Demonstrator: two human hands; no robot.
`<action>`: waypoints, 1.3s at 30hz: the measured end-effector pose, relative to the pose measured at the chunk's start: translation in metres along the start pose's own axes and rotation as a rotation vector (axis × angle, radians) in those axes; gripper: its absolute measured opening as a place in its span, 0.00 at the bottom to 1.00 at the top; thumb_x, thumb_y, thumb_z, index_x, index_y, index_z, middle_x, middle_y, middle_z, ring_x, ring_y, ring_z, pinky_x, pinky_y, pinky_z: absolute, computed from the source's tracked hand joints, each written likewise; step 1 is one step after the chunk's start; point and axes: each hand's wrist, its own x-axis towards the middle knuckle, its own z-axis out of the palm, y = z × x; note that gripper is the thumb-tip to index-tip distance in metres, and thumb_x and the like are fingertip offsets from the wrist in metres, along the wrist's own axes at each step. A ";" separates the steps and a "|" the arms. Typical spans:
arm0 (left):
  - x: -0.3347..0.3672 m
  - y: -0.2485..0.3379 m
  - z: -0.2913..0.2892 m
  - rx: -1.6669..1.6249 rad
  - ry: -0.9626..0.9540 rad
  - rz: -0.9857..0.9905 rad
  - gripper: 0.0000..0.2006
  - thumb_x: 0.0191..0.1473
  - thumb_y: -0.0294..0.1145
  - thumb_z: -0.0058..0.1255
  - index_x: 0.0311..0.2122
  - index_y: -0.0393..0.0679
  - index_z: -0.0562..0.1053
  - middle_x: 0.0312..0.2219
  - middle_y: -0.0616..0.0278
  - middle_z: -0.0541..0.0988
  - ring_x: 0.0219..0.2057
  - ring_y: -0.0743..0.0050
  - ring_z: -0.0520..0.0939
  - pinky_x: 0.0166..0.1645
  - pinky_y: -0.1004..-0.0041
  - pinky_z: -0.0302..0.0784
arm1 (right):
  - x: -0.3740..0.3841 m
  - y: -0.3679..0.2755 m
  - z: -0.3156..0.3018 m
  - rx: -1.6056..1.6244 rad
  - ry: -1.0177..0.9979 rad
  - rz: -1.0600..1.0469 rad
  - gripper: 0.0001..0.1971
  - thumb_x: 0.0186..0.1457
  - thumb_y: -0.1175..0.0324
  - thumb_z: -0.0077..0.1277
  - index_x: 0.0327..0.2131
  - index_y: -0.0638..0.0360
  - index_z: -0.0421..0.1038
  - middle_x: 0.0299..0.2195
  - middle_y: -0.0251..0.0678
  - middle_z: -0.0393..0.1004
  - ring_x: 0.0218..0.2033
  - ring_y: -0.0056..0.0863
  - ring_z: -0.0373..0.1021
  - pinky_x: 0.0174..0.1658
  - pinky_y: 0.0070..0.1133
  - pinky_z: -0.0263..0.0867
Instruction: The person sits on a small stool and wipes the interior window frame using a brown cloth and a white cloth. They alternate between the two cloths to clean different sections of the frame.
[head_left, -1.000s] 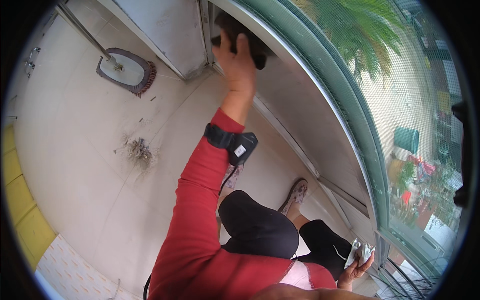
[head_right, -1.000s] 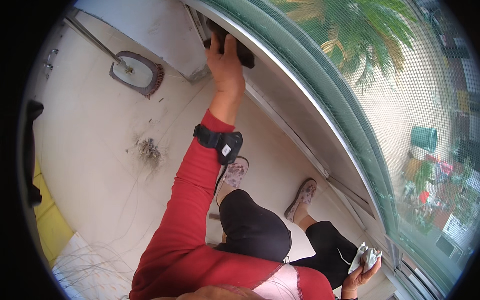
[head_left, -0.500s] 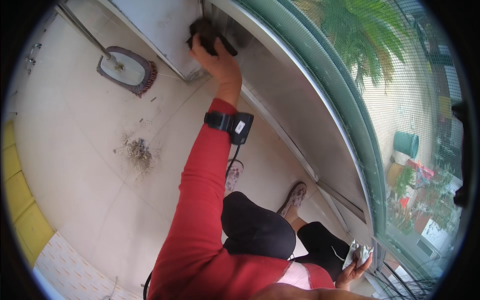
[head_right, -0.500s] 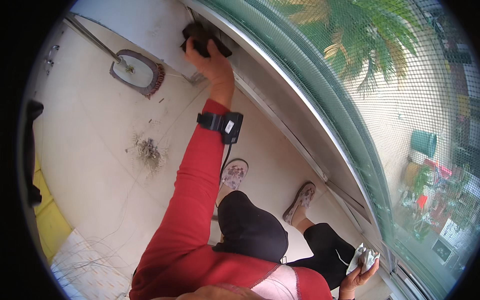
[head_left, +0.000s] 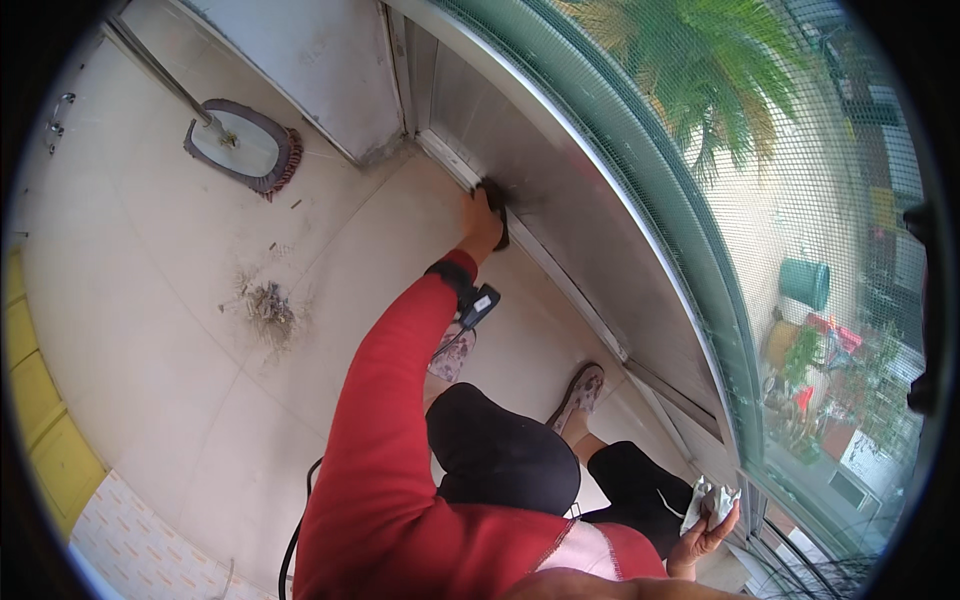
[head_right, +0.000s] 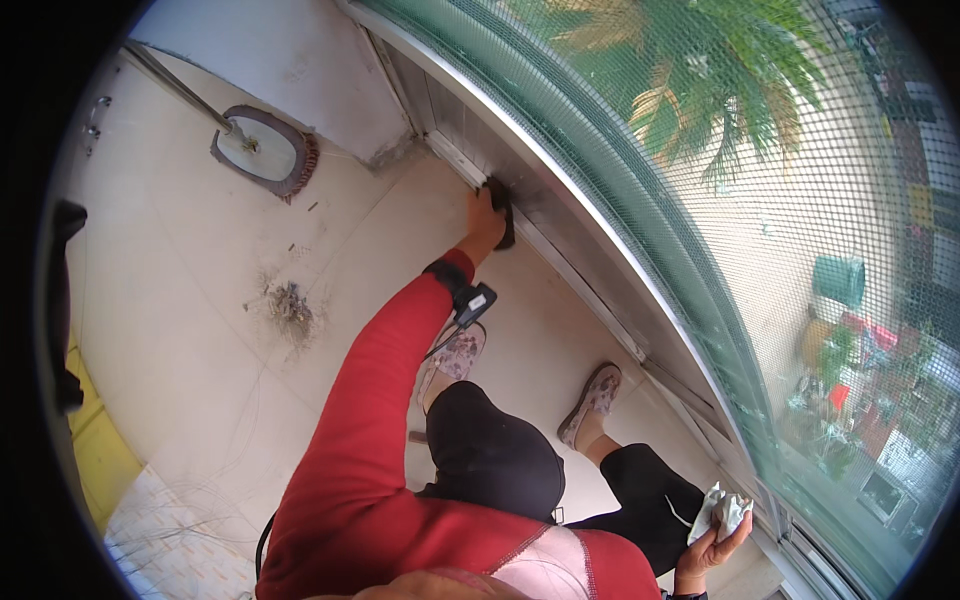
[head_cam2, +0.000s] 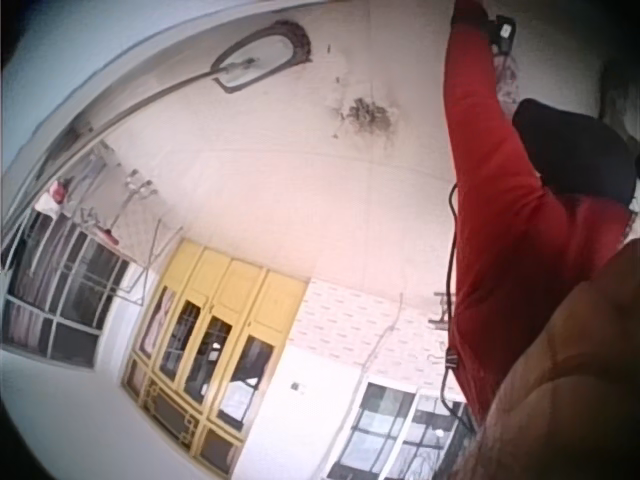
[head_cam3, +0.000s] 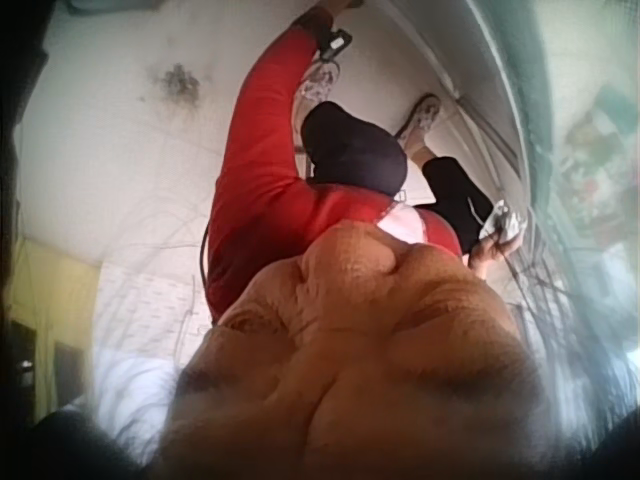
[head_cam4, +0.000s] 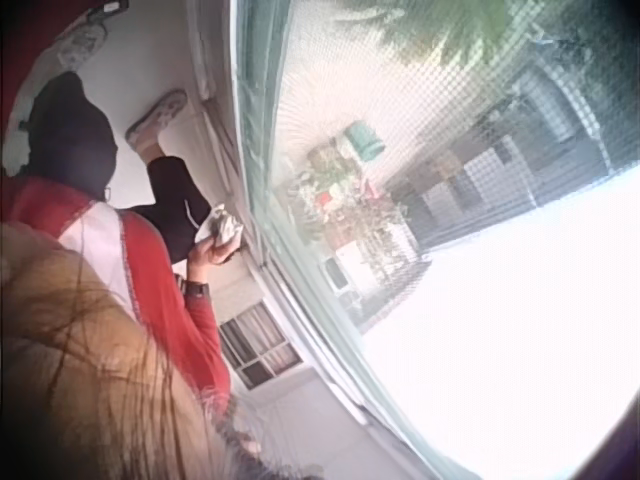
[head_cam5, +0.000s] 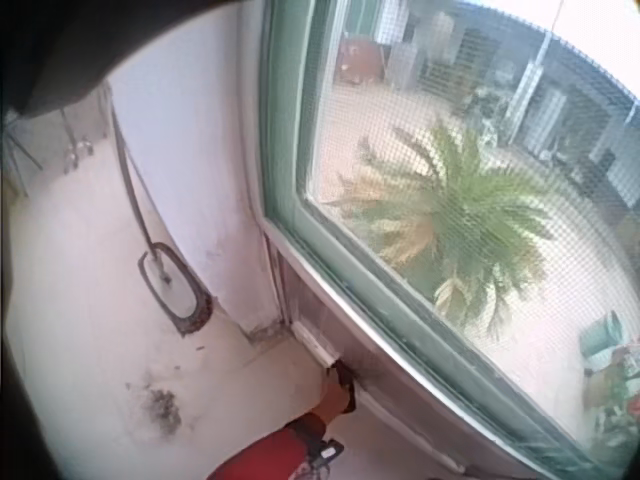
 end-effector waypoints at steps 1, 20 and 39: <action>-0.004 -0.003 0.002 -0.154 0.082 -0.012 0.29 0.52 0.25 0.59 0.59 0.36 0.63 0.53 0.39 0.68 0.56 0.37 0.69 0.61 0.59 0.66 | 0.002 -0.001 0.001 0.005 -0.009 0.001 0.35 0.54 0.89 0.32 0.67 0.60 0.50 0.63 0.47 0.54 0.63 0.41 0.58 0.63 0.34 0.59; -0.033 0.158 -0.113 -0.791 0.916 0.413 0.25 0.64 0.27 0.44 0.65 0.37 0.60 0.57 0.43 0.62 0.54 0.48 0.70 0.63 0.62 0.60 | 0.000 -0.009 0.000 0.103 -0.047 -0.015 0.35 0.57 0.89 0.33 0.68 0.57 0.48 0.65 0.46 0.52 0.63 0.40 0.59 0.61 0.32 0.61; -0.135 0.174 -0.101 -0.846 0.496 0.562 0.30 0.61 0.25 0.47 0.67 0.34 0.55 0.50 0.40 0.63 0.55 0.40 0.66 0.61 0.61 0.61 | -0.005 -0.002 -0.002 0.034 -0.004 0.025 0.34 0.56 0.88 0.33 0.67 0.60 0.49 0.64 0.48 0.54 0.63 0.42 0.58 0.63 0.33 0.59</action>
